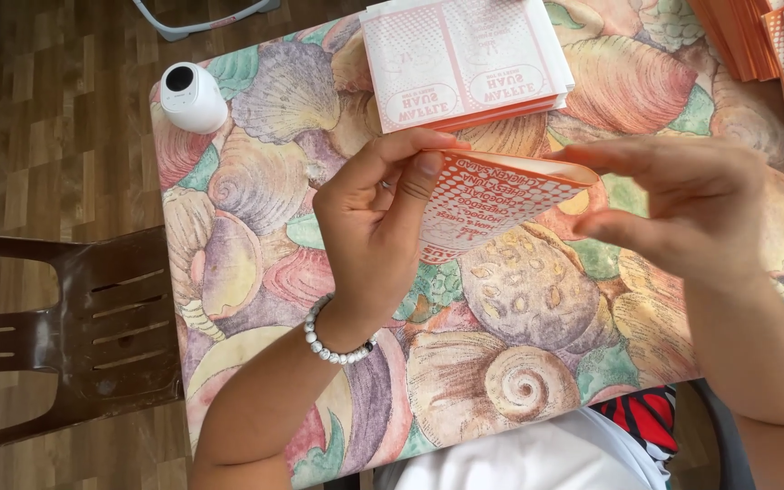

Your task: Folding and stacking paper food wrappers or bags at a manual packaging station.

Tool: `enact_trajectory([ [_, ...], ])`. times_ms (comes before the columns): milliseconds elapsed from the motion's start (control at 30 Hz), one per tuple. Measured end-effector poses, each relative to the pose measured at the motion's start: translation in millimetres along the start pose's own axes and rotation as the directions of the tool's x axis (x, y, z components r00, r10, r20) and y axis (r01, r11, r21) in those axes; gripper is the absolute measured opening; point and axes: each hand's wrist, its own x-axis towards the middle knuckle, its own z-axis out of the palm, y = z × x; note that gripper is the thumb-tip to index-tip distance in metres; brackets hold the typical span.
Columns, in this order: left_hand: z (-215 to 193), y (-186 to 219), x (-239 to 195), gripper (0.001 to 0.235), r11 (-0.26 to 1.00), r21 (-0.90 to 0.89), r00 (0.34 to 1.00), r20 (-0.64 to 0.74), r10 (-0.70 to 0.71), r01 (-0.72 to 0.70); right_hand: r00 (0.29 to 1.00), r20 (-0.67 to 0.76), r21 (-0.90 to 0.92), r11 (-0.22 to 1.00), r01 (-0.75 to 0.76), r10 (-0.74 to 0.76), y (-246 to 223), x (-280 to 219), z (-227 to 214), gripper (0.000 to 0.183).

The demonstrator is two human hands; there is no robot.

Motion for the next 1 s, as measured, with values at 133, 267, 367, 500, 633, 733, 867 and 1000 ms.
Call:
enact_trajectory([
  [133,3,-8,-1,0.014,0.998,-0.056,0.999,0.025,-0.035,0.037,0.987,-0.156,0.158,0.987,-0.003,0.028,12,-15,19,0.026],
  [267,2,-11,0,0.013,0.999,-0.040,0.997,0.072,-0.029,0.032,0.978,-0.209,0.044,0.999,0.013,-0.003,13,-17,14,0.015],
  [367,-2,-10,4,0.011,0.986,0.150,0.992,0.112,0.050,-0.066,0.978,-0.207,0.073,0.996,0.041,-0.025,12,-16,7,0.016],
  [500,-3,-7,7,0.010,0.890,0.381,0.959,0.223,0.175,-0.251,0.976,-0.214,0.063,0.998,-0.027,0.040,18,-20,-3,0.020],
  [633,5,-9,2,0.009,0.913,0.371,0.973,0.211,0.093,-0.167,0.975,-0.222,0.097,0.995,-0.008,0.029,24,-17,-6,0.020],
  [733,10,-16,1,0.011,0.949,0.314,0.986,0.151,-0.075,0.024,0.944,-0.289,0.148,0.982,-0.120,0.159,42,-20,-7,0.020],
  [867,12,-29,1,0.015,0.959,0.232,0.962,0.176,-0.208,0.165,0.917,-0.274,0.289,0.934,-0.210,0.291,58,-17,-7,0.021],
  [1000,12,-35,2,0.010,0.958,0.229,0.954,0.206,-0.219,0.171,0.918,-0.230,0.287,0.924,-0.254,0.324,59,-15,-9,0.019],
])
